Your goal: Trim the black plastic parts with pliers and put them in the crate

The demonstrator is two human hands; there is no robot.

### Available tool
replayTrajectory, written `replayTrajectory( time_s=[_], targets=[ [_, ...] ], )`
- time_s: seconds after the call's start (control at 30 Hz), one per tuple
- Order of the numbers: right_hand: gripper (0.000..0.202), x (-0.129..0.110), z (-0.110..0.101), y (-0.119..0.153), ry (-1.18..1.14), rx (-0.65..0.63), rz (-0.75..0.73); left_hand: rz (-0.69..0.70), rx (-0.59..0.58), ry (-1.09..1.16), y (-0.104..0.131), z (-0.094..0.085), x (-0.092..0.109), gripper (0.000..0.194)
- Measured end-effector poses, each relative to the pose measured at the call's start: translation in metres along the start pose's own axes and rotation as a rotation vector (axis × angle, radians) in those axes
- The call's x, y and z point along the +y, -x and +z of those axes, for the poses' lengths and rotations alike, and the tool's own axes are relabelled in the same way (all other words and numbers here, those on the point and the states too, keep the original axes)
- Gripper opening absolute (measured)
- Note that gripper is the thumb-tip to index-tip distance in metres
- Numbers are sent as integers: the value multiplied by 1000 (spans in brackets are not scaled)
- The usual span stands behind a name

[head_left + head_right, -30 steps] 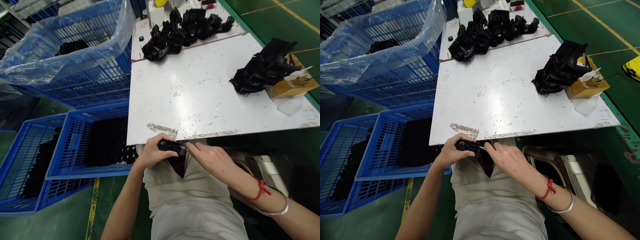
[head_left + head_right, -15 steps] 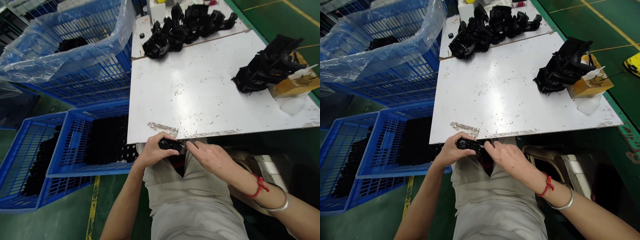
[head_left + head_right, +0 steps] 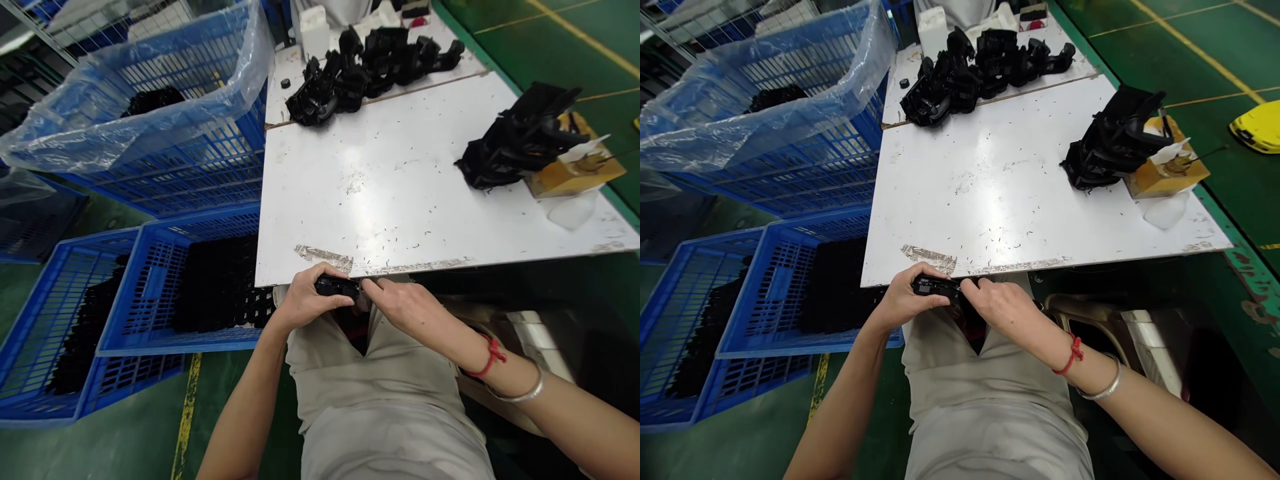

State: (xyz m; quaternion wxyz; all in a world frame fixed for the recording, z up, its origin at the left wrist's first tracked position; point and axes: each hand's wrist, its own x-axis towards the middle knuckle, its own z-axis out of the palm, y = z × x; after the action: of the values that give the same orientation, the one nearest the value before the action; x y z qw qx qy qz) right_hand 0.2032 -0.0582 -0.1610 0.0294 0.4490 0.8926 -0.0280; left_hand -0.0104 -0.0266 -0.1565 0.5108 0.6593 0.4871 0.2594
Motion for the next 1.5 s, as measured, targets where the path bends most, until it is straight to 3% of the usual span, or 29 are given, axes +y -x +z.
replayTrajectory(
  time_s=[0.37, 0.7, 1.5],
  targets=[
    [27, 4, 9, 10, 14, 100, -39, 16, -13, -9, 0, 1, 1, 40],
    [21, 2, 9, 2, -49, 41, -29, -1, -27, -19, 1, -2, 2, 38],
    [24, 5, 18, 4, -77, 89, -65, 41, -34, -84, 1, -3, 4, 36]
  ],
)
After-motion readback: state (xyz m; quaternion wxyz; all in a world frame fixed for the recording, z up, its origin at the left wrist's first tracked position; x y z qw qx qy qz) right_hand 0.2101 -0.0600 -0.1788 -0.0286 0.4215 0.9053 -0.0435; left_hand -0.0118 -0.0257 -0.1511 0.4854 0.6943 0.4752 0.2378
